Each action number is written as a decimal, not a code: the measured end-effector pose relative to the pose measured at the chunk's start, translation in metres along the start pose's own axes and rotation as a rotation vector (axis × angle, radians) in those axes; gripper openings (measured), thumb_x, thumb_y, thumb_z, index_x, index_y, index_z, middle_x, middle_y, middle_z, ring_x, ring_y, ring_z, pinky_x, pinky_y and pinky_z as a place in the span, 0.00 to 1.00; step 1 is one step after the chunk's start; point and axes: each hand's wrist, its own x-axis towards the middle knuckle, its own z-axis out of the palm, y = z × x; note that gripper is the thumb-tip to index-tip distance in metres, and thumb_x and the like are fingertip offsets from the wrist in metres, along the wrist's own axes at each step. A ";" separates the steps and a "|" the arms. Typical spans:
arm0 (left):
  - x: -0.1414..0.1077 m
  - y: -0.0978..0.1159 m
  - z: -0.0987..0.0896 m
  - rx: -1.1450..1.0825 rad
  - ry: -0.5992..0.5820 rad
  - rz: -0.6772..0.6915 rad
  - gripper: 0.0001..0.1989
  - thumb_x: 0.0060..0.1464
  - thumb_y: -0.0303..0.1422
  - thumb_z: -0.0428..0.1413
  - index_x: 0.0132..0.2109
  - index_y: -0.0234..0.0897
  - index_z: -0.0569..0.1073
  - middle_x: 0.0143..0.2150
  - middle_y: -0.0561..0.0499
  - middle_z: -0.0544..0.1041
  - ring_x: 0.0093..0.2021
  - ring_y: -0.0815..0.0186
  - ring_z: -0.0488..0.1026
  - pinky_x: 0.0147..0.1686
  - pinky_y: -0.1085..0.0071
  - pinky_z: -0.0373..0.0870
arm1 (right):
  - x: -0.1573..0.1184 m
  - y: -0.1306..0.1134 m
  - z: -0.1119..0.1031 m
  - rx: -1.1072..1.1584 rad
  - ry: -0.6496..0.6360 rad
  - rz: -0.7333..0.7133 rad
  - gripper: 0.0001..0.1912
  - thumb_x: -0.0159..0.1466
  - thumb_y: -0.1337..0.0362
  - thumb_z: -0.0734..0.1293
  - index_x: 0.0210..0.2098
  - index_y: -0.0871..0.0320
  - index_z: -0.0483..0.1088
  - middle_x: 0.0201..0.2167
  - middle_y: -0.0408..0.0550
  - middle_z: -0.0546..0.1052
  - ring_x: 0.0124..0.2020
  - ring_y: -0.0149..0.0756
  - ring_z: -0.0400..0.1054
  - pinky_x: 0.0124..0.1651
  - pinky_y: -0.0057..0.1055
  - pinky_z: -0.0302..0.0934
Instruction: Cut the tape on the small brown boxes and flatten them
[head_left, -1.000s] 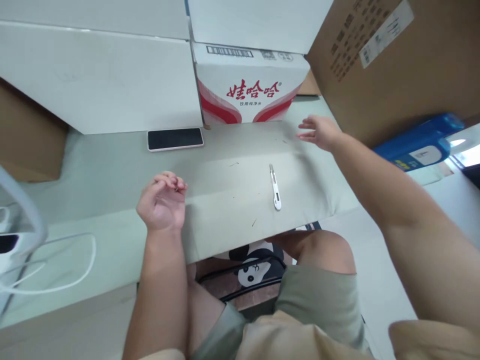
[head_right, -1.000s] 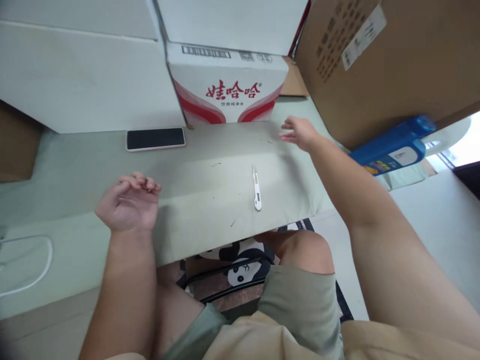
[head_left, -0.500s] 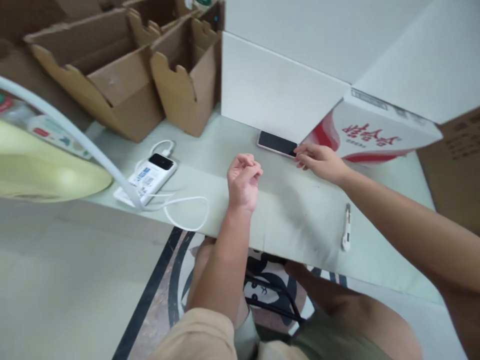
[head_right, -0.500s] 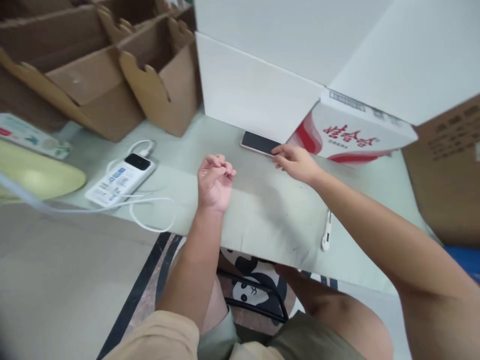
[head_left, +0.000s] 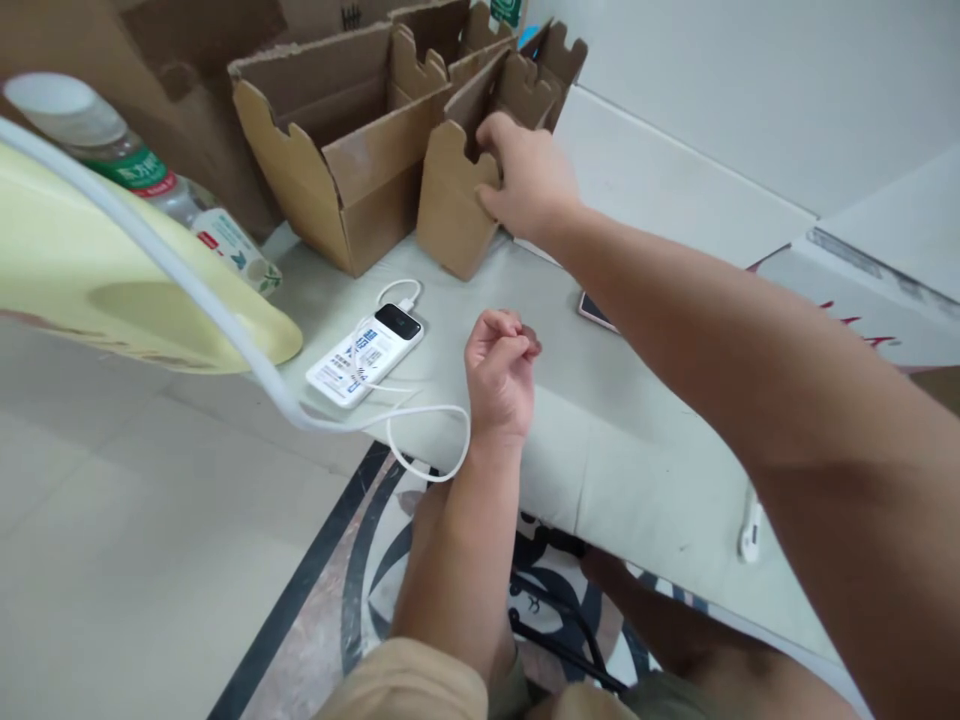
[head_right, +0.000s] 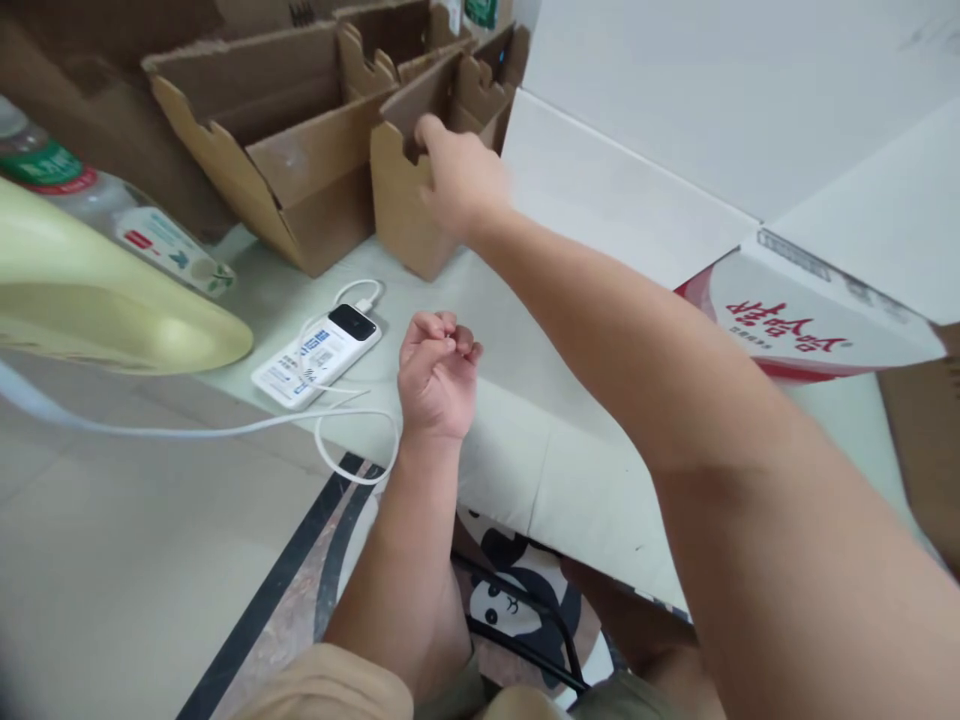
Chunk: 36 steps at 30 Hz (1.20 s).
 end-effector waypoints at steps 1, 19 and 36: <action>0.000 0.000 0.000 0.003 0.000 0.006 0.17 0.35 0.26 0.59 0.28 0.37 0.56 0.29 0.56 0.57 0.26 0.77 0.61 0.29 0.75 0.60 | -0.003 0.002 -0.005 -0.011 -0.006 -0.007 0.14 0.59 0.71 0.63 0.45 0.62 0.72 0.35 0.40 0.76 0.59 0.47 0.72 0.62 0.57 0.59; -0.023 -0.037 0.025 0.648 -0.424 0.178 0.10 0.60 0.39 0.61 0.35 0.39 0.80 0.34 0.50 0.78 0.38 0.64 0.74 0.43 0.67 0.70 | -0.381 0.129 -0.072 0.163 0.949 0.467 0.08 0.53 0.59 0.66 0.28 0.38 0.77 0.30 0.46 0.78 0.39 0.51 0.76 0.51 0.61 0.68; -0.077 -0.130 0.069 0.762 -0.452 0.471 0.14 0.55 0.49 0.65 0.43 0.49 0.77 0.43 0.54 0.77 0.50 0.58 0.78 0.58 0.55 0.72 | -0.428 0.184 -0.073 0.931 0.932 0.833 0.29 0.54 0.34 0.69 0.45 0.45 0.66 0.47 0.49 0.74 0.56 0.50 0.71 0.56 0.46 0.70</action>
